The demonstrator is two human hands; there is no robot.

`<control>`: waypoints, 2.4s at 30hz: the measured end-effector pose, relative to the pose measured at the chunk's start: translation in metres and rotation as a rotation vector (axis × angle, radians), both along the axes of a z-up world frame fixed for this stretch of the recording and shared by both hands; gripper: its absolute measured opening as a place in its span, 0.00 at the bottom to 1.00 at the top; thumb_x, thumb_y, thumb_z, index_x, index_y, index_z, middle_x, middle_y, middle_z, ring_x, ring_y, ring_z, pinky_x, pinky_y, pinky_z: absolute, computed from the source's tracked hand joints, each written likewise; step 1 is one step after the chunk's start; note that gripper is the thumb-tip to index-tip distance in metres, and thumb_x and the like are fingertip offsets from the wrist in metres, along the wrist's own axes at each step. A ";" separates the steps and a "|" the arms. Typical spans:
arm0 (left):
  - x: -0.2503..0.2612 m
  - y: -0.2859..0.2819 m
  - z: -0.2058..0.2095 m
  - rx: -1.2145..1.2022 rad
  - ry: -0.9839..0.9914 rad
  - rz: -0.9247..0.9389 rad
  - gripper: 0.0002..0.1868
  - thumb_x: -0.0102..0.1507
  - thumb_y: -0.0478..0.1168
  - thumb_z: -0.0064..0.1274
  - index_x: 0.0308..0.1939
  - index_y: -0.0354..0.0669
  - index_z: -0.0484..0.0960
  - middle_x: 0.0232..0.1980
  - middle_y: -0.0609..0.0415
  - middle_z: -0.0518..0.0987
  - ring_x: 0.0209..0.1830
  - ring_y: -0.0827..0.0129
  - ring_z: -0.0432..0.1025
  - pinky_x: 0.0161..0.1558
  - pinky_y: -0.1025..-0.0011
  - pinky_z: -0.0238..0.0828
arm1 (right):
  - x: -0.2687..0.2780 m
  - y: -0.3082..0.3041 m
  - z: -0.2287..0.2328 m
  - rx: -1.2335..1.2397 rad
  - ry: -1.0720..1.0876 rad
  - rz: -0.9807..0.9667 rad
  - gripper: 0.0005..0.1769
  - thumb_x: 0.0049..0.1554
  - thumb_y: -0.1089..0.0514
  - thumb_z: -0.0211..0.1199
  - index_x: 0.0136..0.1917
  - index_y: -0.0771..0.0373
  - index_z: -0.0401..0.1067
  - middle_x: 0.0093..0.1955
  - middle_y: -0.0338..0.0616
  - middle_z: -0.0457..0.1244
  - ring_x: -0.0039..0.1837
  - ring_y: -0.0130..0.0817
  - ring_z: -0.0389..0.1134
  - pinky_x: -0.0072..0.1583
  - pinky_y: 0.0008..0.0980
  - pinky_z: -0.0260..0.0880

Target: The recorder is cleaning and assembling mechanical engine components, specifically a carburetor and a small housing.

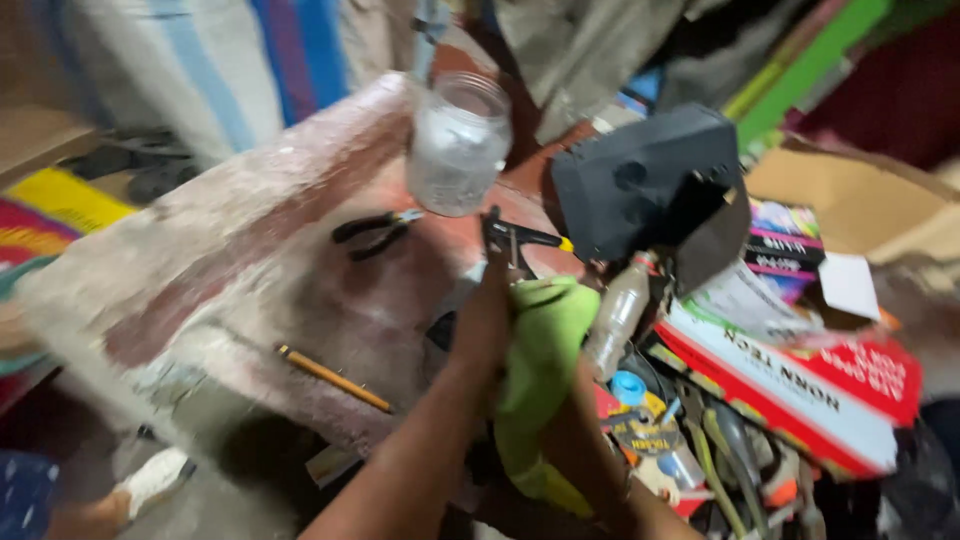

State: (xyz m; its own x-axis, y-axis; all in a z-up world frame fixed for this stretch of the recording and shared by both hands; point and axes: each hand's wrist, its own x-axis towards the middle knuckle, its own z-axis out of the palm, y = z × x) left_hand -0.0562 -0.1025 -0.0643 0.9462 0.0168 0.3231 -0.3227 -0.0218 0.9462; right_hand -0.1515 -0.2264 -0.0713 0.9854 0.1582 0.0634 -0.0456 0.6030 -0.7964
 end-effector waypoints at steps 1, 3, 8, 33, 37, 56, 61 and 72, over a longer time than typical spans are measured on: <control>0.000 0.011 0.006 0.006 0.005 -0.035 0.32 0.73 0.61 0.34 0.68 0.44 0.74 0.47 0.49 0.83 0.41 0.73 0.71 0.44 0.62 0.68 | -0.012 0.014 0.020 0.006 0.005 -0.035 0.16 0.64 0.51 0.49 0.55 0.61 0.71 0.46 0.43 0.67 0.47 0.37 0.69 0.50 0.36 0.73; 0.003 0.028 0.018 -0.616 0.511 -0.290 0.37 0.72 0.65 0.39 0.42 0.30 0.83 0.39 0.42 0.81 0.35 0.64 0.72 0.44 0.63 0.70 | -0.034 0.042 0.061 -0.361 -0.002 -0.201 0.12 0.61 0.58 0.51 0.54 0.63 0.72 0.47 0.41 0.69 0.47 0.33 0.70 0.48 0.35 0.74; -0.014 0.046 0.054 -0.383 0.670 -0.304 0.34 0.70 0.65 0.45 0.43 0.32 0.83 0.38 0.49 0.80 0.37 0.62 0.71 0.43 0.59 0.66 | 0.003 0.050 0.047 -1.121 -0.208 -0.421 0.08 0.64 0.61 0.57 0.55 0.65 0.74 0.46 0.43 0.68 0.47 0.33 0.67 0.47 0.34 0.72; 0.181 0.147 -0.016 0.865 -0.493 0.057 0.17 0.55 0.48 0.60 0.36 0.37 0.82 0.39 0.36 0.80 0.39 0.41 0.75 0.42 0.50 0.73 | -0.026 -0.072 0.182 -2.100 -0.108 -1.127 0.24 0.72 0.53 0.66 0.75 0.60 0.64 0.73 0.44 0.64 0.75 0.40 0.65 0.76 0.39 0.61; 0.147 0.072 -0.039 0.889 -0.264 -0.207 0.22 0.58 0.57 0.62 0.29 0.39 0.86 0.32 0.36 0.81 0.32 0.43 0.77 0.37 0.50 0.72 | -0.049 -0.082 0.194 -2.321 -0.213 -1.119 0.25 0.71 0.54 0.68 0.75 0.62 0.65 0.72 0.47 0.64 0.74 0.42 0.64 0.75 0.41 0.61; 0.051 -0.039 0.118 0.059 -0.196 -0.321 0.15 0.65 0.48 0.58 0.43 0.39 0.80 0.33 0.47 0.79 0.28 0.57 0.77 0.31 0.61 0.74 | 0.042 -0.081 0.120 -0.224 -0.056 -0.650 0.21 0.63 0.51 0.60 0.67 0.59 0.67 0.58 0.44 0.65 0.57 0.37 0.69 0.58 0.40 0.71; 0.007 -0.062 0.125 0.238 -0.692 -0.115 0.11 0.62 0.41 0.58 0.42 0.37 0.79 0.40 0.40 0.79 0.42 0.43 0.75 0.43 0.52 0.69 | 0.069 -0.044 0.159 -0.343 0.182 -0.736 0.12 0.59 0.62 0.55 0.51 0.68 0.75 0.44 0.44 0.71 0.43 0.37 0.72 0.46 0.36 0.74; 0.000 -0.062 0.164 0.425 -0.324 -0.423 0.11 0.57 0.43 0.58 0.38 0.41 0.85 0.35 0.47 0.85 0.37 0.59 0.80 0.37 0.65 0.75 | 0.085 -0.081 0.174 0.092 0.385 -0.589 0.10 0.58 0.56 0.60 0.48 0.65 0.73 0.40 0.49 0.67 0.37 0.41 0.68 0.39 0.38 0.73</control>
State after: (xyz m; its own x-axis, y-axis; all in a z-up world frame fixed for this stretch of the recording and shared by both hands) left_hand -0.0563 -0.1645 0.0997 0.6977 -0.5245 0.4880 -0.6509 -0.1797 0.7376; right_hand -0.0665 -0.3072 0.1032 0.8607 -0.3969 -0.3190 0.0406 0.6779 -0.7340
